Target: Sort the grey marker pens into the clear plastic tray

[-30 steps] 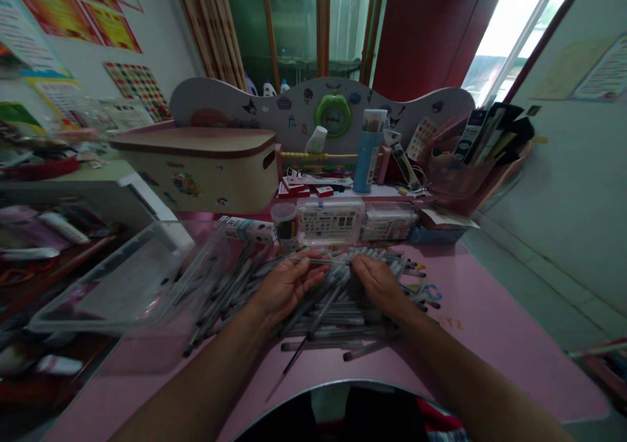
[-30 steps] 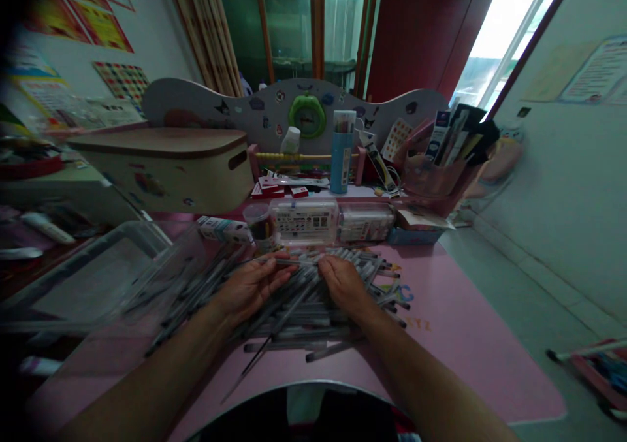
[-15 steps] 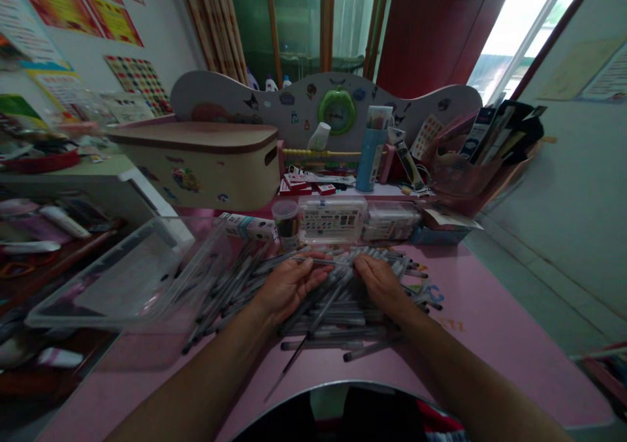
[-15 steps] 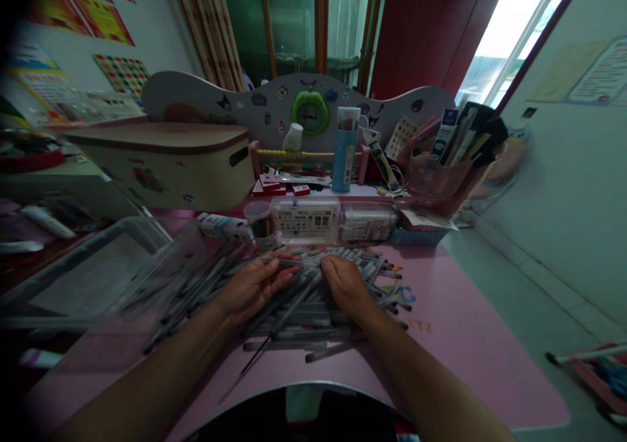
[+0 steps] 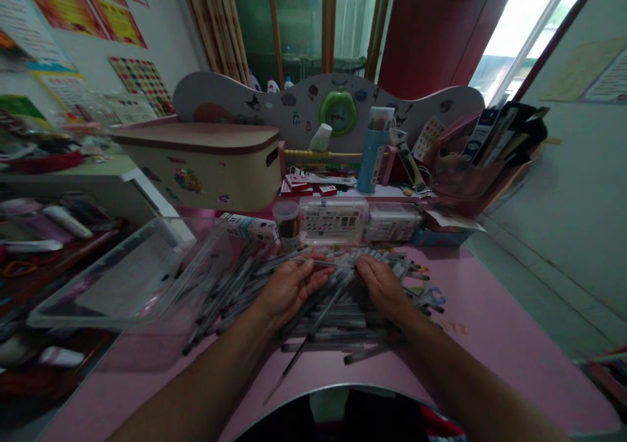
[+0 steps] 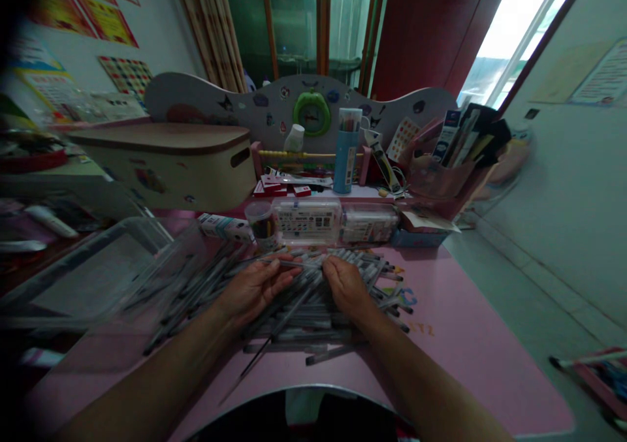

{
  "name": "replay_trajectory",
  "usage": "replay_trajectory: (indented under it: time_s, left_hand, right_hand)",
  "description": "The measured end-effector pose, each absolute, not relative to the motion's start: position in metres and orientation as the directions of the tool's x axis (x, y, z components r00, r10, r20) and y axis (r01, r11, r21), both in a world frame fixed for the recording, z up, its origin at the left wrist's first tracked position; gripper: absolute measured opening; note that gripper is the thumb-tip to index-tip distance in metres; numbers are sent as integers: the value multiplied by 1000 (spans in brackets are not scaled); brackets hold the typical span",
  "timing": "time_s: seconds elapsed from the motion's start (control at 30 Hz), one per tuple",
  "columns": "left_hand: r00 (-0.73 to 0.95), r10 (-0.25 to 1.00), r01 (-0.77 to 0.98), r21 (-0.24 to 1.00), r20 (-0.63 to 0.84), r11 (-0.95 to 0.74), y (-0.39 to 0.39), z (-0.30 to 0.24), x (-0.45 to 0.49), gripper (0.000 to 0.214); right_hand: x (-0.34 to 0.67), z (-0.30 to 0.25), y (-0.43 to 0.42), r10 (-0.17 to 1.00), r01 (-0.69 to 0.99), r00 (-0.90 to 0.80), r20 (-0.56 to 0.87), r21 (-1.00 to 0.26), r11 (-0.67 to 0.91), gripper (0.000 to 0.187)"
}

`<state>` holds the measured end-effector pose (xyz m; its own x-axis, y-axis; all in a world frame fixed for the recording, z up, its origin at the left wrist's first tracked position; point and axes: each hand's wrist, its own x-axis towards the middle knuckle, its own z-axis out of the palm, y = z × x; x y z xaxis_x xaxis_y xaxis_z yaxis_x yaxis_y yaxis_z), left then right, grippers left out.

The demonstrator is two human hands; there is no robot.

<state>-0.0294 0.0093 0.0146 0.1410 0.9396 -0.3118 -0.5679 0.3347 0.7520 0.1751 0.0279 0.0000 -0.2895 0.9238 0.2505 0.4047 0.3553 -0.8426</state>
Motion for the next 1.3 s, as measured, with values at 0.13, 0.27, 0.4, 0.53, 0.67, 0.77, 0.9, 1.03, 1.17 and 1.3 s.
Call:
replay_trajectory:
  time_s: [0.13, 0.27, 0.4, 0.53, 0.67, 0.77, 0.9, 1.03, 1.17, 1.3]
  left_hand:
    - [136, 943, -579, 748, -304, 325, 9, 15, -29, 16]
    - [143, 945, -582, 747, -295, 322, 8, 14, -29, 14]
    - [137, 943, -577, 749, -303, 324, 8, 14, -28, 13]
    - [138, 943, -585, 744, -301, 323, 9, 13, -28, 11]
    - [150, 943, -578, 747, -298, 328, 8, 13, -27, 10]
    - [145, 944, -576, 751, -296, 324, 6, 15, -27, 10]
    - [121, 946, -583, 750, -302, 314, 7, 16, -27, 12]
    - [100, 947, -597, 742, -306, 304, 9, 16, -28, 11]
    - [81, 952, -605, 745, -294, 281, 9, 15, -29, 9]
    - [93, 968, -566, 787, -235, 245, 7, 13, -28, 7]
  right_hand:
    - [176, 2, 25, 926, 298, -295, 234, -899, 322, 9]
    - [175, 2, 25, 936, 335, -276, 217, -891, 306, 23]
    - [176, -1, 26, 926, 407, -308, 217, -850, 335, 35]
    - [176, 0, 25, 932, 307, -291, 216, -901, 305, 11]
    - [175, 0, 25, 936, 365, -297, 188, -884, 293, 34]
    - [173, 1, 26, 932, 418, -302, 200, -851, 318, 36]
    - [173, 1, 24, 931, 337, -275, 240, -883, 327, 17]
    - [176, -2, 23, 953, 176, -222, 206, -953, 247, 8]
    - [176, 2, 24, 968, -183, -243, -64, -977, -111, 19]
    - [174, 11, 22, 889, -362, -398, -227, -851, -379, 29]
